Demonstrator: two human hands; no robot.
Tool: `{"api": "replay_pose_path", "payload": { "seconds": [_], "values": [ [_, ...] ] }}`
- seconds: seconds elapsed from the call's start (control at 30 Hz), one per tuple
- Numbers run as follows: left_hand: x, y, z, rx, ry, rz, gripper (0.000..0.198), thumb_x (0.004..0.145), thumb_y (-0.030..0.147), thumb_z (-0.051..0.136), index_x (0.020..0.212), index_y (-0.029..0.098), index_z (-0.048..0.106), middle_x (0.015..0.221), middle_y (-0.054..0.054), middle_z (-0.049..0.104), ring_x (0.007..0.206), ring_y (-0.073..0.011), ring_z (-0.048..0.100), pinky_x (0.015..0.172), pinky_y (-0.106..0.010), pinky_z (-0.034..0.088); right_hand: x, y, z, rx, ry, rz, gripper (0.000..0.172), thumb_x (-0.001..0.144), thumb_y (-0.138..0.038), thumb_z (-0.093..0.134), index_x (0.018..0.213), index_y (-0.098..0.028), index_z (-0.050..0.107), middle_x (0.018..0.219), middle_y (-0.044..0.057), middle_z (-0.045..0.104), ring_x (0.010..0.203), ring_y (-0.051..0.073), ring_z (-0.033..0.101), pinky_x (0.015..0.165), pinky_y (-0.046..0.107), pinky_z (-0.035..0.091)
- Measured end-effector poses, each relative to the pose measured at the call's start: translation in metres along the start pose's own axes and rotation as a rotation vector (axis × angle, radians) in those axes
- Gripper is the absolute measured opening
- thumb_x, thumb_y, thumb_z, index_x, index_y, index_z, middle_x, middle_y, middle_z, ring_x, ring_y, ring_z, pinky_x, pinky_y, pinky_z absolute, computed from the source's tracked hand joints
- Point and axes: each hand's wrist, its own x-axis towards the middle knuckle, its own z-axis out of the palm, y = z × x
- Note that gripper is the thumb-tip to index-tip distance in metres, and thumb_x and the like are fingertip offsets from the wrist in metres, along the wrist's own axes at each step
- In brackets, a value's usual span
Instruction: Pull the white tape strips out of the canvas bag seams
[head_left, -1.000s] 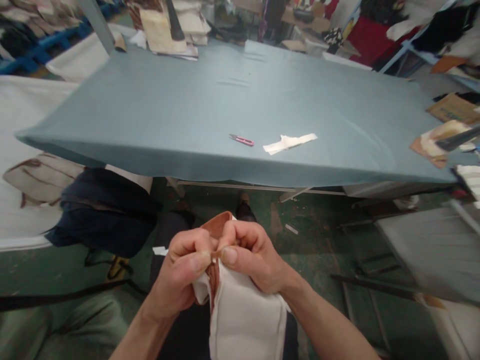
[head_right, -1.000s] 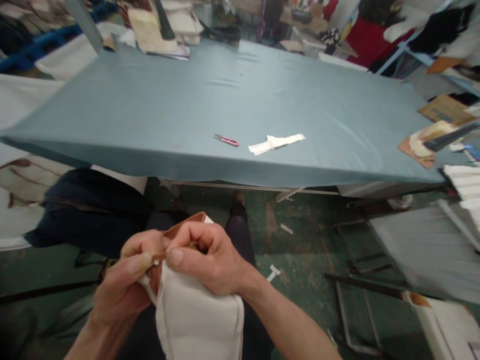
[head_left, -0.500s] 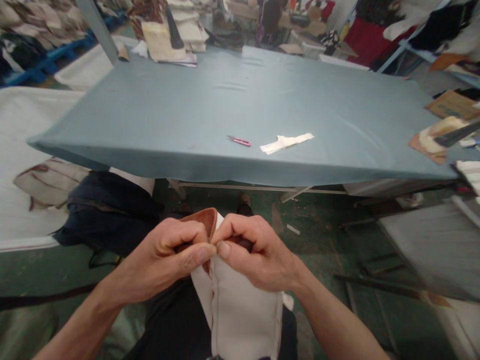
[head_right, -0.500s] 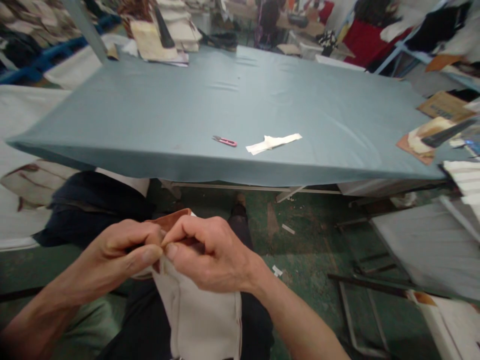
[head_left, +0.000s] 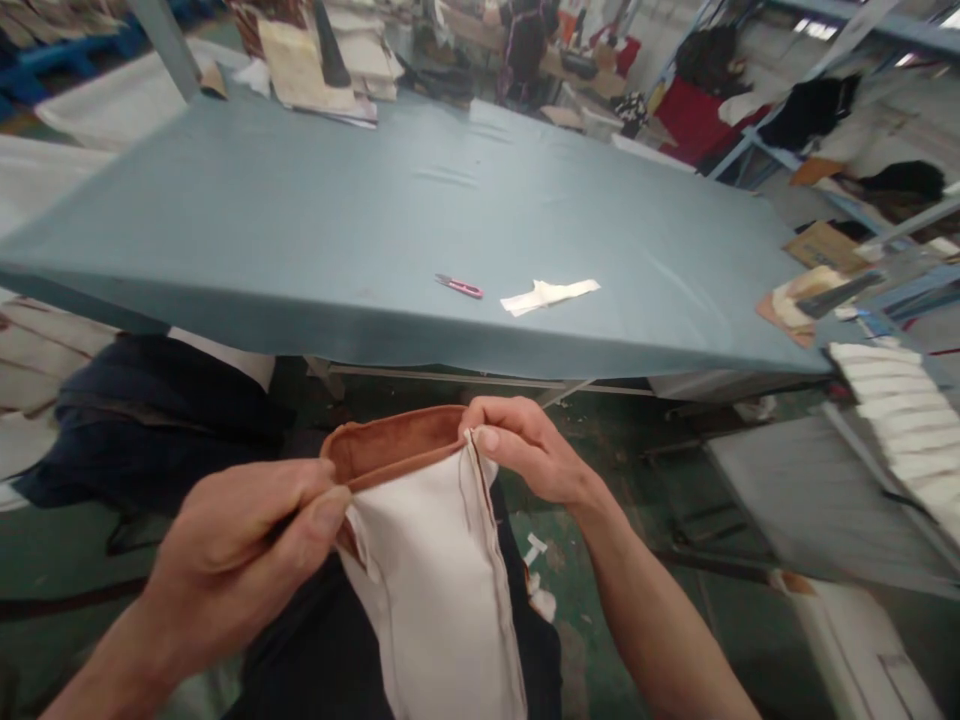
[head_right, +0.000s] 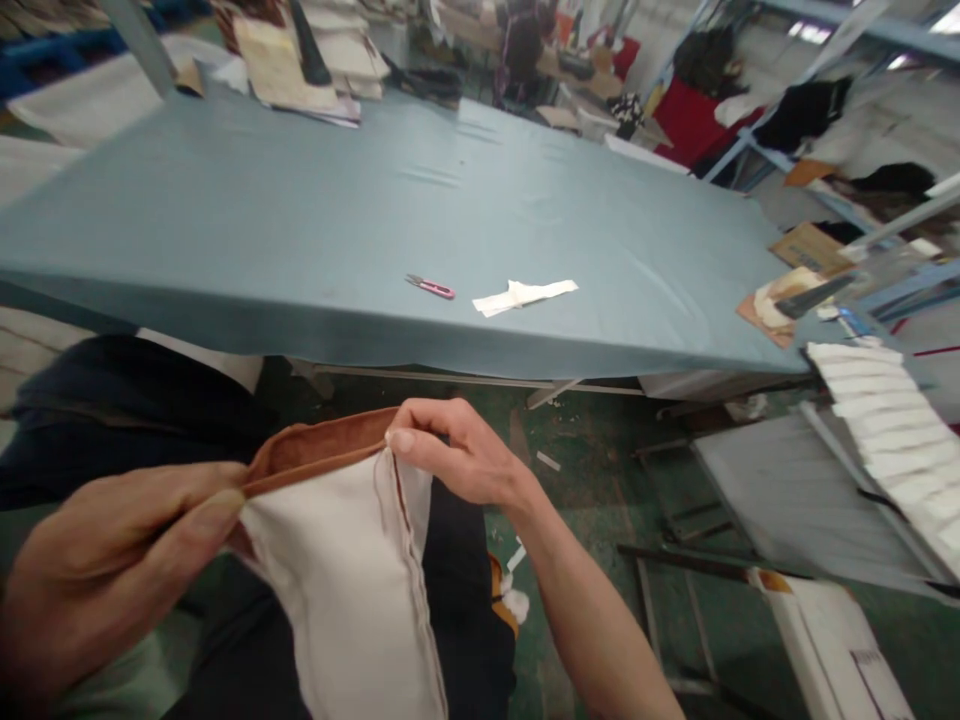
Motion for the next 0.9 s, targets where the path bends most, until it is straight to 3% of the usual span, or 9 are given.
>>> {"api": "replay_pose_path", "payload": {
  "seconds": [0.1, 0.17, 0.23, 0.33, 0.43, 0.5, 0.63, 0.9],
  "values": [
    [0.004, -0.016, 0.001, -0.018, 0.055, -0.054, 0.032, 0.102, 0.014, 0.056, 0.072, 0.021, 0.059, 0.063, 0.007, 0.057, 0.054, -0.0076, 0.054, 0.057, -0.02, 0.042, -0.003, -0.015, 0.002, 0.084, -0.041, -0.038, 0.045, 0.099, -0.058, 0.07, 0.081, -0.018, 0.06, 0.068, -0.005, 0.045, 0.061, 0.01, 0.035, 0.056, 0.025, 0.029],
    [0.009, -0.024, 0.002, -0.09, 0.014, -0.07, 0.03, 0.105, 0.019, 0.056, 0.075, 0.021, 0.061, 0.068, 0.007, 0.06, 0.059, -0.0092, 0.056, 0.059, -0.018, 0.045, -0.002, -0.029, 0.004, 0.09, -0.081, -0.071, 0.042, 0.1, -0.054, 0.071, 0.081, -0.018, 0.06, 0.068, -0.006, 0.046, 0.06, 0.01, 0.034, 0.055, 0.024, 0.029],
    [0.017, -0.028, 0.002, -0.201, -0.071, -0.069, 0.03, 0.11, 0.03, 0.051, 0.09, 0.02, 0.071, 0.083, 0.003, 0.072, 0.073, -0.0136, 0.067, 0.07, -0.019, 0.052, 0.003, -0.042, 0.005, 0.066, -0.115, -0.111, 0.04, 0.102, -0.051, 0.071, 0.082, -0.018, 0.062, 0.07, -0.005, 0.05, 0.06, 0.009, 0.037, 0.055, 0.023, 0.031],
    [0.033, -0.025, 0.002, -0.334, -0.148, -0.044, 0.043, 0.112, 0.047, 0.046, 0.106, 0.018, 0.077, 0.101, -0.004, 0.079, 0.092, -0.019, 0.073, 0.087, -0.024, 0.055, 0.014, -0.055, 0.004, 0.005, -0.172, -0.171, 0.036, 0.102, -0.046, 0.072, 0.083, -0.017, 0.064, 0.074, -0.004, 0.056, 0.064, 0.009, 0.045, 0.057, 0.022, 0.035],
    [0.05, -0.014, 0.002, -0.438, -0.199, -0.044, 0.027, 0.103, 0.042, 0.064, 0.097, 0.019, 0.076, 0.09, 0.0, 0.076, 0.082, -0.0153, 0.069, 0.078, -0.02, 0.053, 0.025, -0.06, 0.002, -0.093, -0.213, -0.198, 0.03, 0.101, -0.041, 0.073, 0.085, -0.017, 0.064, 0.076, -0.004, 0.058, 0.067, 0.009, 0.047, 0.061, 0.022, 0.037],
    [0.058, -0.007, 0.003, -0.5, -0.225, -0.08, 0.017, 0.097, 0.033, 0.07, 0.091, 0.018, 0.074, 0.08, 0.004, 0.07, 0.072, -0.0113, 0.062, 0.068, -0.017, 0.049, 0.03, -0.059, 0.0, -0.135, -0.202, -0.206, 0.029, 0.1, -0.04, 0.075, 0.086, -0.018, 0.063, 0.076, -0.005, 0.057, 0.068, 0.009, 0.046, 0.063, 0.023, 0.037],
    [0.062, -0.004, 0.008, -0.586, -0.24, -0.192, 0.021, 0.093, 0.03, 0.071, 0.078, 0.016, 0.07, 0.067, 0.007, 0.056, 0.059, -0.0071, 0.046, 0.054, -0.015, 0.039, 0.032, -0.048, -0.002, -0.108, -0.154, -0.161, 0.035, 0.096, -0.045, 0.08, 0.086, -0.019, 0.059, 0.08, -0.004, 0.056, 0.072, 0.01, 0.046, 0.066, 0.024, 0.038],
    [0.05, -0.015, 0.02, -0.658, -0.217, -0.248, 0.027, 0.094, 0.029, 0.069, 0.073, 0.014, 0.071, 0.064, 0.005, 0.054, 0.057, -0.0062, 0.045, 0.051, -0.014, 0.035, 0.036, -0.008, 0.015, 0.257, -0.279, 0.031, 0.047, 0.088, -0.055, 0.086, 0.087, -0.017, 0.058, 0.079, -0.006, 0.051, 0.069, 0.009, 0.041, 0.064, 0.024, 0.034]
  ]
}}
